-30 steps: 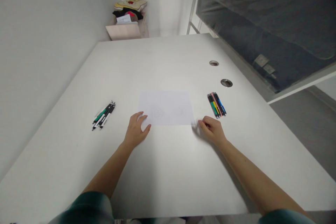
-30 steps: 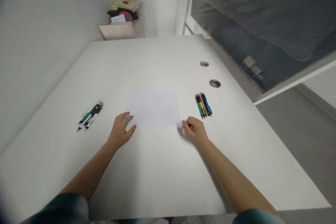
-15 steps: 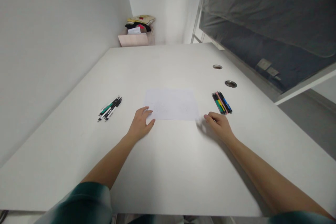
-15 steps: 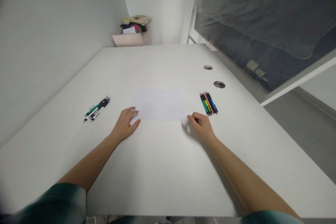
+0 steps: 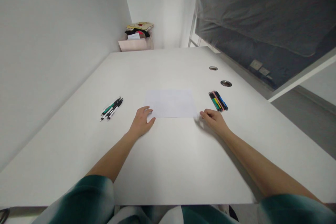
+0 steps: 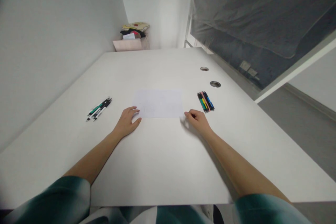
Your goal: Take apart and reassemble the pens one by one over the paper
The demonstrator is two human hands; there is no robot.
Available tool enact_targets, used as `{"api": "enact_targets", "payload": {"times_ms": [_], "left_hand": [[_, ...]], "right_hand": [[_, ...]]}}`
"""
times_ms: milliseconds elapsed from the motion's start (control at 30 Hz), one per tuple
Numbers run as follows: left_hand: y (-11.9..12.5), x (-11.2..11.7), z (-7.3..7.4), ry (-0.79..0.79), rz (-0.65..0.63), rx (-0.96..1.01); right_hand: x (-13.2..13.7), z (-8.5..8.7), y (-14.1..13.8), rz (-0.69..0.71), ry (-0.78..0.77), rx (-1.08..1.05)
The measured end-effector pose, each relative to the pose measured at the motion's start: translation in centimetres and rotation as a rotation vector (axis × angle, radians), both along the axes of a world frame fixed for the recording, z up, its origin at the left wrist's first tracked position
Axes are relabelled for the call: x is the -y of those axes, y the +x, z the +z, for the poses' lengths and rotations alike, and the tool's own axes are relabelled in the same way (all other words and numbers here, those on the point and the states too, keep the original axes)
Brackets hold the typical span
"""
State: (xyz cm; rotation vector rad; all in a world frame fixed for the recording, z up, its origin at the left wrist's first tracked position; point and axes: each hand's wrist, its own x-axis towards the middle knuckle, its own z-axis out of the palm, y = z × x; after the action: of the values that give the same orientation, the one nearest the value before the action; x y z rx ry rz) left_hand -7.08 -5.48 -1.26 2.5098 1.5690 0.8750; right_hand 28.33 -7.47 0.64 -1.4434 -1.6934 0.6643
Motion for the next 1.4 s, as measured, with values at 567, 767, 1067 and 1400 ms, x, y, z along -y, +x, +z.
{"api": "enact_targets", "payload": {"times_ms": [567,767,1067,1400], "left_hand": [[0.7,0.4,0.4,-0.058,0.044,0.018],[-0.8,-0.2,1.4,-0.070,0.171,-0.087],[-8.0,-2.1,3.6,-0.169,0.830,-0.262],[-8.8,-2.9,2.9,-0.229,0.917,-0.266]], "right_hand": [[0.3,0.3,0.0,-0.007,0.010,-0.043],[0.3,0.3,0.0,0.007,0.008,0.019],[-0.2,0.3,0.1,0.065,-0.033,0.064],[-0.5,0.3,0.1,0.059,-0.044,0.020]]}}
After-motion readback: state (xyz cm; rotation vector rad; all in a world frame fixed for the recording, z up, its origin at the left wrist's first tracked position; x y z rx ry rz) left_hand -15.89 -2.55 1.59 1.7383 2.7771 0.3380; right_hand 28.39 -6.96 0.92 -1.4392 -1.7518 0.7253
